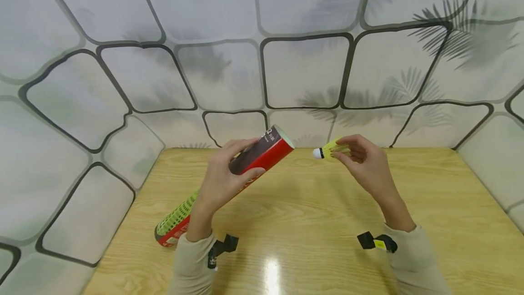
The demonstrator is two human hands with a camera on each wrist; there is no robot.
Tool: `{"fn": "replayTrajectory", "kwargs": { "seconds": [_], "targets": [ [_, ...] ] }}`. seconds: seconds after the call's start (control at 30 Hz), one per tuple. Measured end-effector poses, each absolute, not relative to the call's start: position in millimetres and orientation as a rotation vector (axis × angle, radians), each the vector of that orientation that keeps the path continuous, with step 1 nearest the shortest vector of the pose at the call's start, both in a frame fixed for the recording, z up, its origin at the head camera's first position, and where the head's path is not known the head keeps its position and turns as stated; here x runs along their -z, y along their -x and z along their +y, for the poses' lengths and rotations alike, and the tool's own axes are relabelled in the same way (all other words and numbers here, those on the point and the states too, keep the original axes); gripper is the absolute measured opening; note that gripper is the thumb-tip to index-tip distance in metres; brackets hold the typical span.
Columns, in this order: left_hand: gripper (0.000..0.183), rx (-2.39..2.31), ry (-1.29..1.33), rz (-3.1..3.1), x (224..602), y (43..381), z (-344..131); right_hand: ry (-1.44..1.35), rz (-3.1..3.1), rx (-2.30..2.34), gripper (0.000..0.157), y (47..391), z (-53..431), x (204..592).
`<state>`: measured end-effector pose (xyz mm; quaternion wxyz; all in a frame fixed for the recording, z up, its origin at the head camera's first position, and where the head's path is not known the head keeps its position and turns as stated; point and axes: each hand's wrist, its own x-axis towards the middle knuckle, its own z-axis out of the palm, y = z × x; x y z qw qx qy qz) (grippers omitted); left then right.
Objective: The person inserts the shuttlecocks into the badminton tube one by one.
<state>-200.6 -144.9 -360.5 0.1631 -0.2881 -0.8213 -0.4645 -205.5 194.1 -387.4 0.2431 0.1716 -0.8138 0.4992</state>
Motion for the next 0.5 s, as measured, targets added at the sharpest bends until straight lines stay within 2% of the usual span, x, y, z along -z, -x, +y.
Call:
{"fn": "replayTrajectory", "kwargs": {
  "seconds": [0.5],
  "targets": [
    [0.063,1.268,0.935,-2.317,361,196,-129,-0.534,-2.005,-1.378,0.032,167,204,351]
  ]
}}
